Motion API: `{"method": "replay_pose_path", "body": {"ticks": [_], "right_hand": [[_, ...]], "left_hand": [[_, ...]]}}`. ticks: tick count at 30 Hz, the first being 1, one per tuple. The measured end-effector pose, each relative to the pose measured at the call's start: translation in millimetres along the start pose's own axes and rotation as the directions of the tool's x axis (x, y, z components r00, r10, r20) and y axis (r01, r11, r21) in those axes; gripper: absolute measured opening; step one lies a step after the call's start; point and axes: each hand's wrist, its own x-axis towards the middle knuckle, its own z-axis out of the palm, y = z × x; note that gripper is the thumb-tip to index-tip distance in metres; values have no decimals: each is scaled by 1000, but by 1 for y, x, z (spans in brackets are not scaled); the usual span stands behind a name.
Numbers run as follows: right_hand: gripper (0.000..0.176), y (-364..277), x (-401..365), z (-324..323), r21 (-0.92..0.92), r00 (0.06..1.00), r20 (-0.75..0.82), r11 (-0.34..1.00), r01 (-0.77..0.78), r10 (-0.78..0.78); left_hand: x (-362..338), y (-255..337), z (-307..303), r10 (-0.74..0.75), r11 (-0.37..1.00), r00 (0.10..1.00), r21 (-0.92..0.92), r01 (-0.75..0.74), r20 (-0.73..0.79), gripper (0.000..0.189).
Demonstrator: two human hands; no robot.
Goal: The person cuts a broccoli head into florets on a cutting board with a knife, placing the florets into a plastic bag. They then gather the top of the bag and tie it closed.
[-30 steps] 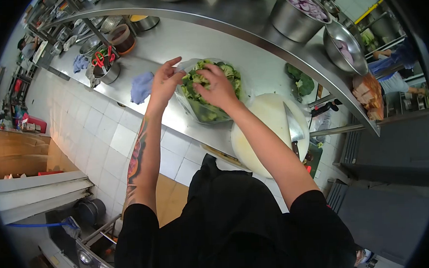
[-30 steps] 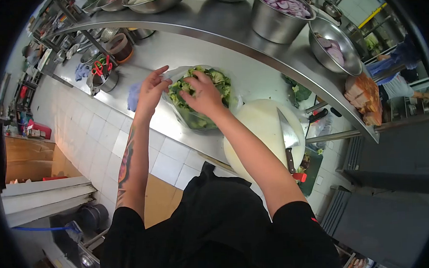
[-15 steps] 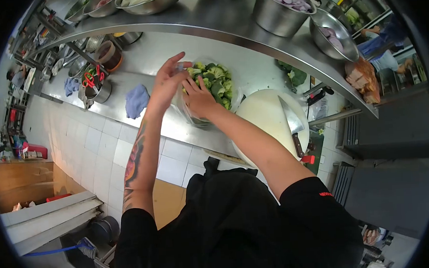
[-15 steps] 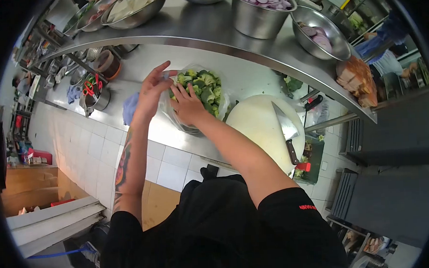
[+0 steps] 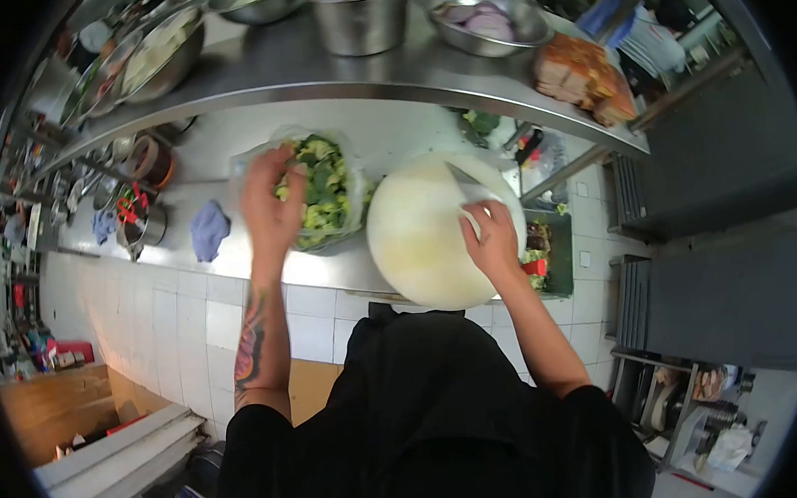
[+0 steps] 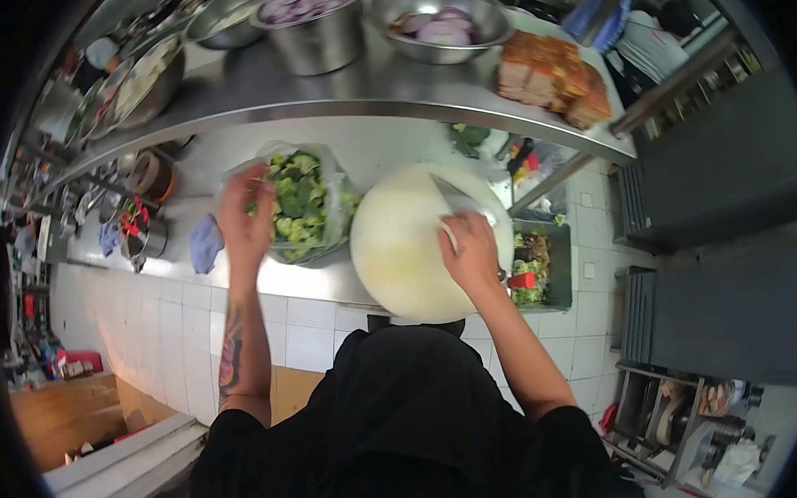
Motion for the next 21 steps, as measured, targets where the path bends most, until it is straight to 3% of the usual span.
{"method": "replay_pose_path", "body": {"ticks": [1,3,5,7,9,11,13,14,15,17,19,20,21], "right_hand": [[39,18,-27,-8,-219,997,-14,973,-79,78],[46,35,-65,-20,-248,983,55,956,-154,173],[54,46,-80,-18,-266,955,116,935,-234,272],[64,49,-77,-7,-216,925,248,947,-237,288],[60,41,-67,-15,-212,902,305,945,-249,306],[59,26,-63,-44,-155,857,339,922,-356,388],[56,17,-71,-71,87,860,225,870,-486,458],[49,10,-74,-96,133,747,375,766,-629,548],[49,7,-80,-109,130,737,372,755,-643,564],[47,4,-95,-123,341,649,627,598,-725,430],[49,4,-109,-100,529,715,674,556,-642,185],[52,-1,-106,-87,517,720,684,618,-592,118],[51,-6,-101,-77,529,697,714,597,-604,72]], "left_hand": [[-7,16,34,-15,984,993,-173,36,117,35],[-6,52,97,76,954,860,-288,85,504,30],[6,51,180,258,932,775,-361,-41,577,31],[31,27,273,451,886,756,-338,-316,475,32],[62,-1,357,453,890,715,-224,-397,532,31],[84,-26,409,326,920,665,-64,-387,672,30],[96,-46,433,192,927,623,68,-369,758,30],[97,-58,441,140,926,606,113,-360,783,29],[97,-62,446,111,927,602,136,-349,791,29],[93,-73,452,45,917,601,205,-341,798,29],[91,-82,455,6,916,613,242,-320,790,29],[91,-82,454,-5,919,622,248,-305,783,29],[89,-82,453,-17,923,633,255,-287,774,29]]}}
